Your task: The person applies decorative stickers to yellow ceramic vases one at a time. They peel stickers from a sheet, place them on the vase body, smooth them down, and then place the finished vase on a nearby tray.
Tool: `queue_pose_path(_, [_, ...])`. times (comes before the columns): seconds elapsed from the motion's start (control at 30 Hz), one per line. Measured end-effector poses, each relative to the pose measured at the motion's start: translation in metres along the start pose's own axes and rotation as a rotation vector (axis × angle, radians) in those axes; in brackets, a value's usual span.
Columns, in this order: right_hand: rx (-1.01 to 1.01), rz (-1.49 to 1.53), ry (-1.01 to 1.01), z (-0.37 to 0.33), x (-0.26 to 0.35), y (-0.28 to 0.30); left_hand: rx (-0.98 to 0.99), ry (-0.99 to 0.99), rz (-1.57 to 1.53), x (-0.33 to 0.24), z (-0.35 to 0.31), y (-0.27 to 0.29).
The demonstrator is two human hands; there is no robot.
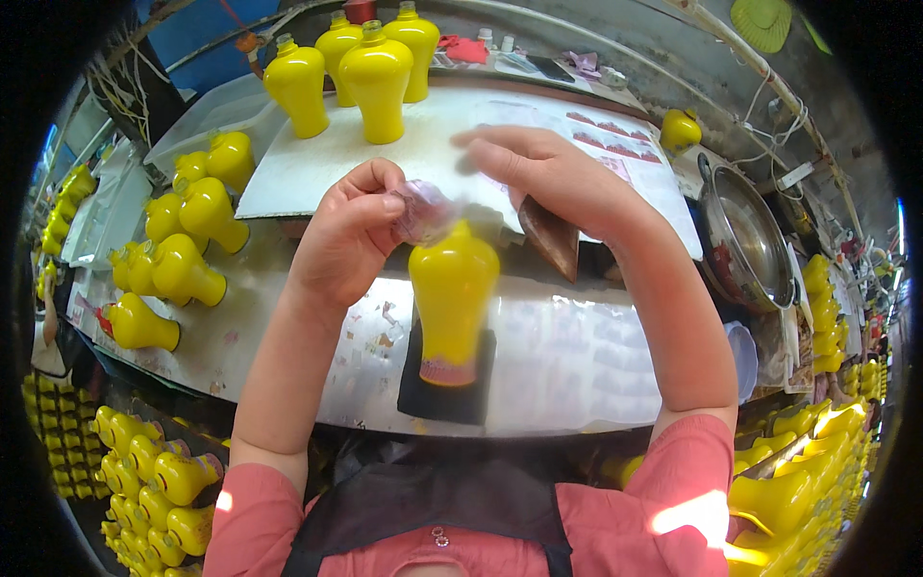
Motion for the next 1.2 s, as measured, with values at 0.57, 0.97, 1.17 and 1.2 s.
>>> queue_pose_path(0.57, [0.132, 0.294, 0.009, -0.077, -0.003, -0.081, -0.172, 0.001, 0.886, -0.043, -0.086, -0.056])
queue_pose_path(0.97, [-0.149, 0.423, -0.15, -0.098, -0.025, -0.094, -0.37, -0.073, 0.675, -0.024, -0.126, -0.042])
queue_pose_path(1.17, [-0.181, -0.21, 0.316, -0.112, 0.012, -0.089, -0.218, 0.005, 0.834, 0.002, -0.135, -0.044])
queue_pose_path(1.2, [-0.185, -0.345, 0.408, -0.115, 0.02, -0.093, -0.173, -0.012, 0.955, 0.002, -0.134, -0.047])
Point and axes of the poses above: each hand's wrist, its own z-axis towards the middle knuckle, its own y-axis out of the back of the hand, x = y × z, the point moved 6 cm from there along z, towards the middle knuckle, and after that the axes turned 9 degrees about z, right-handed, at the moved point
